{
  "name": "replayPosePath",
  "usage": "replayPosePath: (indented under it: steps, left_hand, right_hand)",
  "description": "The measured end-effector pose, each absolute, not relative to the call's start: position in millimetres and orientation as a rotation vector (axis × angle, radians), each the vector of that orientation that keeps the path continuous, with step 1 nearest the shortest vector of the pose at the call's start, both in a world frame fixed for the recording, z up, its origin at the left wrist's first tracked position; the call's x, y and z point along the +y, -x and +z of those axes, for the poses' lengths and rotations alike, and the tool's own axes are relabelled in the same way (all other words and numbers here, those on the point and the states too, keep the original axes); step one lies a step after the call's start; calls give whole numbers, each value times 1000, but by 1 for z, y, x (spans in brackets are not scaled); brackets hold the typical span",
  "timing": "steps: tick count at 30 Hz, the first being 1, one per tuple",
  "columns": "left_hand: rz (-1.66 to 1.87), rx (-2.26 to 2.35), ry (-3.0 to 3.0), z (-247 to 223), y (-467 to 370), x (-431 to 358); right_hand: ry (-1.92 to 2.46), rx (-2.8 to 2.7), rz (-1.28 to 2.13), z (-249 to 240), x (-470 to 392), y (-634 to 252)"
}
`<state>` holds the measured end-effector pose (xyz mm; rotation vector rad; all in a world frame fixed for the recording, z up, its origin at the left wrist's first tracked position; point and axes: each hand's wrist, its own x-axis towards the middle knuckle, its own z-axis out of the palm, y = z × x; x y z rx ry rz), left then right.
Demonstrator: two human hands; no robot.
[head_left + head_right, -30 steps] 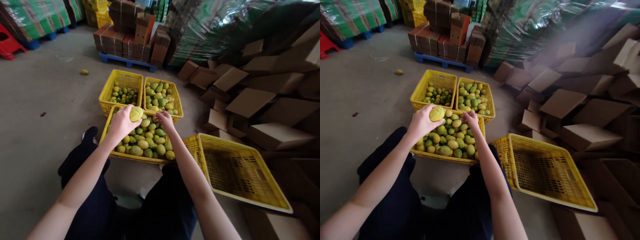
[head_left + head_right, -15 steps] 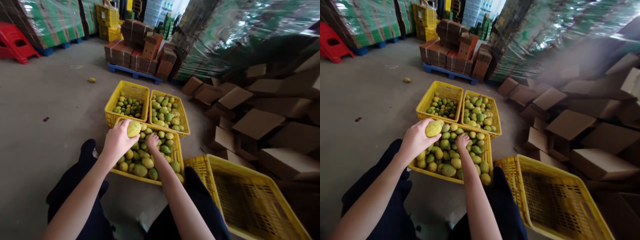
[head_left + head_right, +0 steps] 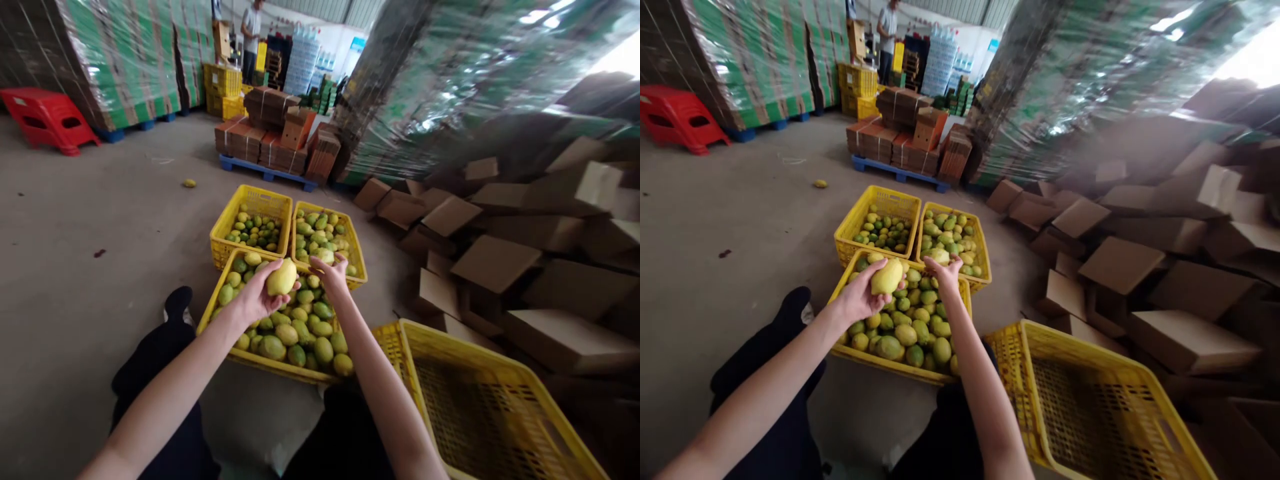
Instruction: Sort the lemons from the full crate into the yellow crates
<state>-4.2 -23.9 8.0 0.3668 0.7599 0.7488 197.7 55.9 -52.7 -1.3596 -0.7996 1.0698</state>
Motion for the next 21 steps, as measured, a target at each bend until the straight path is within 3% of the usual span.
replayPosePath:
  steps: [5,13,17,21]
  left_hand:
    - [661,570,-154,-3,-18,-31]
    - [1058,727,-489,-14,-37,-32]
    - [1177,672,-504,-19,-51,-34]
    - [1270,806,-491,-31,-63,-39]
  right_hand:
    - [666,-808,1166,3,-12,-189]
    - [520,-497,1638,-22,-50,-192]
    - [682,-528,1424,-25,-42,-192]
    - [857,-944,881,-21,-53,-184]
